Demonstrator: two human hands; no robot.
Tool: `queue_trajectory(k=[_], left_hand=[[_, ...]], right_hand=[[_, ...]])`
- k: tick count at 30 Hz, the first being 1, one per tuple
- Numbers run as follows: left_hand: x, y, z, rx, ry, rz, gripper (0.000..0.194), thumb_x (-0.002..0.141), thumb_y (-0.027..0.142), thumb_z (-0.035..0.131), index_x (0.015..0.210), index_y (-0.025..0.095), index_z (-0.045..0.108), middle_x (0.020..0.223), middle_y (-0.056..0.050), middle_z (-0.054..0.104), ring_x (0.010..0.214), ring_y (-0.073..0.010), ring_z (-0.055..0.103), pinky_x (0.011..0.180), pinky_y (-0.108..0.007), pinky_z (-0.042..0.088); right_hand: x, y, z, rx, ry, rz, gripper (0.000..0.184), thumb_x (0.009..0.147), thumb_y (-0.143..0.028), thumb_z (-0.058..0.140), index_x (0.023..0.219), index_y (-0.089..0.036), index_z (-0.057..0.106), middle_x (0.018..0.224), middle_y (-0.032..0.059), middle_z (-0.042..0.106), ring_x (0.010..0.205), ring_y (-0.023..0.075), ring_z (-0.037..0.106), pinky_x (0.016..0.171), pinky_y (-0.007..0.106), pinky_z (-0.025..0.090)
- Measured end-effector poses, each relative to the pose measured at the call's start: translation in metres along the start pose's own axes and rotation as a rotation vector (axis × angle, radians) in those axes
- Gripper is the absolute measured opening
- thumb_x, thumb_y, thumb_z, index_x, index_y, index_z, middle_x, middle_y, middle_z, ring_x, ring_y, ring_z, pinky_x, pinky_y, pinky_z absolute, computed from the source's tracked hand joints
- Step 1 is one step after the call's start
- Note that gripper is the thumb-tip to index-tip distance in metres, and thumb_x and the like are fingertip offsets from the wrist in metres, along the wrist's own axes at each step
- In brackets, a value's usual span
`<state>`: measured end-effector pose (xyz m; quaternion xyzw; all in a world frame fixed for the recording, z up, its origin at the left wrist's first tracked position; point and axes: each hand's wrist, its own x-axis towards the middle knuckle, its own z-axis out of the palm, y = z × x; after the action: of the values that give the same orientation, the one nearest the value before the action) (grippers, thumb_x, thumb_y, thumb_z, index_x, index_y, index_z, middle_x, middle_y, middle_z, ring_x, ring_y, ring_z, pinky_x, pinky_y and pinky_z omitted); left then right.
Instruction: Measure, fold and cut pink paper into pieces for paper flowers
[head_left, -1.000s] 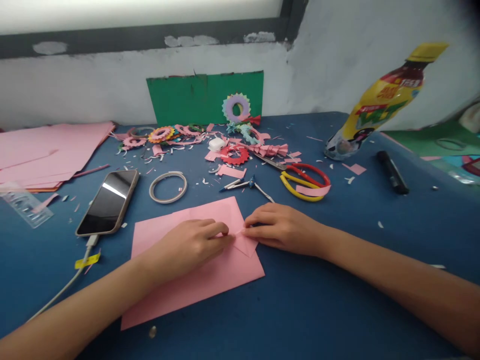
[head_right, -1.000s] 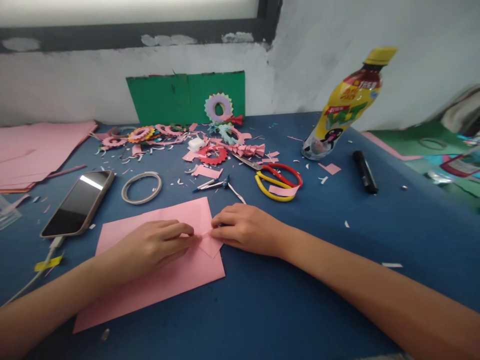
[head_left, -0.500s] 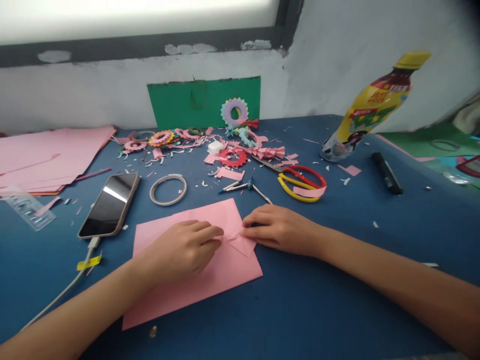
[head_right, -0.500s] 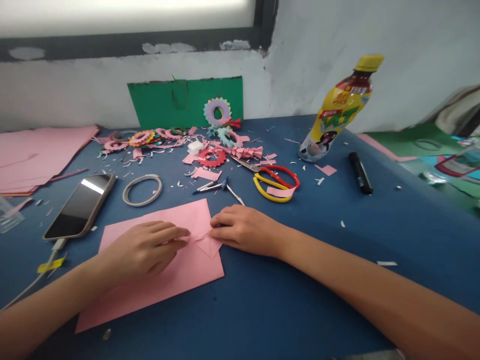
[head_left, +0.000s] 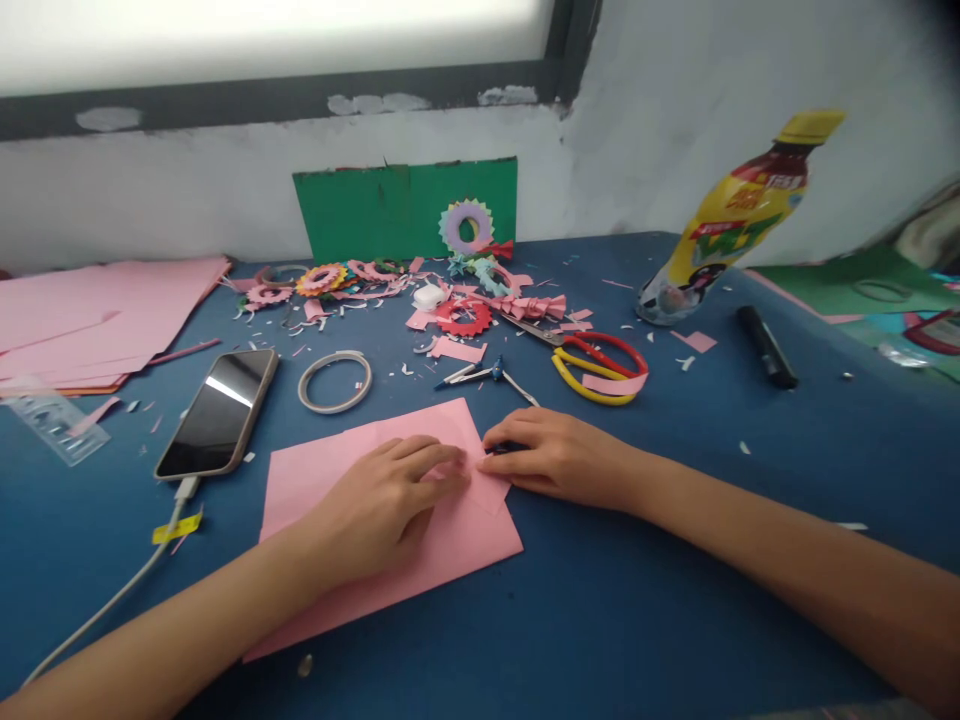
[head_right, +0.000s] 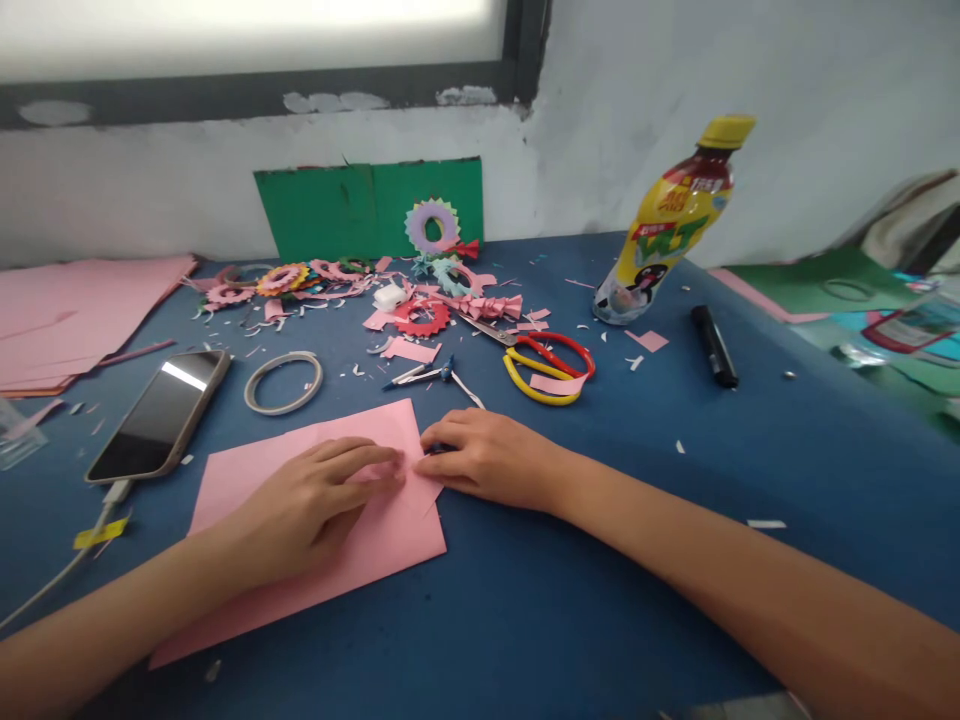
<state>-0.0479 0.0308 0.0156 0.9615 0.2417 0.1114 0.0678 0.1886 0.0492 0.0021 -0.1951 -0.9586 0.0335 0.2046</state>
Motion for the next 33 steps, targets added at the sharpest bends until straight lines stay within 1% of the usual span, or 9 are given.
queue_trajectory(k=[2, 6, 14, 20, 23, 25, 29, 33], left_hand=[[0.000, 0.001, 0.001, -0.025, 0.000, -0.015, 0.035, 0.083, 0.006, 0.037, 0.109, 0.017, 0.058, 0.118, -0.009, 0.057, 0.105, -0.0217, 0.051, 0.085, -0.037, 0.044], [0.000, 0.000, 0.004, -0.011, -0.013, 0.004, 0.035, 0.084, 0.007, 0.035, 0.112, 0.015, 0.056, 0.119, -0.011, 0.056, 0.105, -0.0231, 0.051, 0.084, -0.039, 0.044], [-0.001, 0.001, 0.005, -0.002, 0.015, 0.007, 0.039, 0.082, 0.008, 0.037, 0.115, 0.014, 0.055, 0.117, -0.011, 0.058, 0.103, -0.0238, 0.052, 0.083, -0.040, 0.045], [-0.002, 0.001, 0.005, 0.008, 0.005, 0.008, 0.039, 0.080, 0.008, 0.039, 0.114, 0.015, 0.056, 0.118, -0.011, 0.057, 0.104, -0.0247, 0.052, 0.083, -0.040, 0.044], [-0.001, 0.001, 0.004, -0.005, 0.003, -0.003, 0.037, 0.080, 0.009, 0.040, 0.113, 0.014, 0.056, 0.118, -0.011, 0.057, 0.104, -0.0245, 0.052, 0.084, -0.040, 0.044], [0.000, 0.002, 0.003, -0.015, 0.000, -0.014, 0.037, 0.081, 0.009, 0.040, 0.113, 0.014, 0.057, 0.118, -0.010, 0.057, 0.104, -0.0243, 0.051, 0.085, -0.040, 0.043], [0.002, 0.002, 0.000, -0.040, -0.004, -0.050, 0.037, 0.078, 0.006, 0.041, 0.109, 0.017, 0.059, 0.115, -0.009, 0.058, 0.106, -0.0241, 0.049, 0.086, -0.039, 0.043], [0.000, -0.002, -0.004, -0.070, 0.002, -0.085, 0.038, 0.073, 0.004, 0.042, 0.099, 0.021, 0.064, 0.113, -0.008, 0.058, 0.105, -0.0245, 0.050, 0.086, -0.041, 0.042]], right_hand=[[-0.001, 0.000, 0.000, 0.004, 0.003, -0.002, 0.025, 0.090, -0.021, 0.042, 0.097, -0.016, 0.065, 0.096, 0.0094, 0.063, 0.085, 0.0178, 0.054, 0.075, 0.032, 0.048], [-0.002, 0.001, 0.001, 0.016, 0.010, -0.002, 0.025, 0.090, -0.021, 0.042, 0.096, -0.014, 0.065, 0.096, 0.0101, 0.063, 0.085, 0.0175, 0.053, 0.077, 0.031, 0.048], [-0.002, 0.000, 0.000, 0.027, -0.003, 0.003, 0.025, 0.091, -0.021, 0.042, 0.099, -0.014, 0.064, 0.097, 0.0100, 0.062, 0.088, 0.0168, 0.052, 0.079, 0.031, 0.047], [-0.001, 0.001, 0.000, 0.015, -0.007, -0.018, 0.026, 0.091, -0.020, 0.040, 0.099, -0.014, 0.064, 0.097, 0.0099, 0.062, 0.088, 0.0169, 0.052, 0.079, 0.031, 0.047], [0.000, 0.001, -0.001, -0.002, -0.025, -0.015, 0.027, 0.091, -0.020, 0.039, 0.102, -0.014, 0.063, 0.098, 0.0098, 0.062, 0.089, 0.0168, 0.052, 0.080, 0.030, 0.045], [0.001, -0.001, -0.002, -0.023, -0.062, -0.009, 0.028, 0.092, -0.020, 0.038, 0.106, -0.014, 0.061, 0.099, 0.0097, 0.061, 0.089, 0.0172, 0.051, 0.080, 0.031, 0.044], [0.001, -0.004, -0.007, -0.072, -0.149, 0.037, 0.029, 0.089, -0.021, 0.041, 0.112, -0.019, 0.059, 0.100, 0.0091, 0.059, 0.087, 0.0189, 0.051, 0.076, 0.034, 0.041], [-0.004, -0.004, -0.010, -0.026, -0.143, 0.157, 0.028, 0.082, -0.022, 0.050, 0.106, -0.023, 0.064, 0.099, 0.0086, 0.057, 0.085, 0.0194, 0.051, 0.076, 0.036, 0.037]])
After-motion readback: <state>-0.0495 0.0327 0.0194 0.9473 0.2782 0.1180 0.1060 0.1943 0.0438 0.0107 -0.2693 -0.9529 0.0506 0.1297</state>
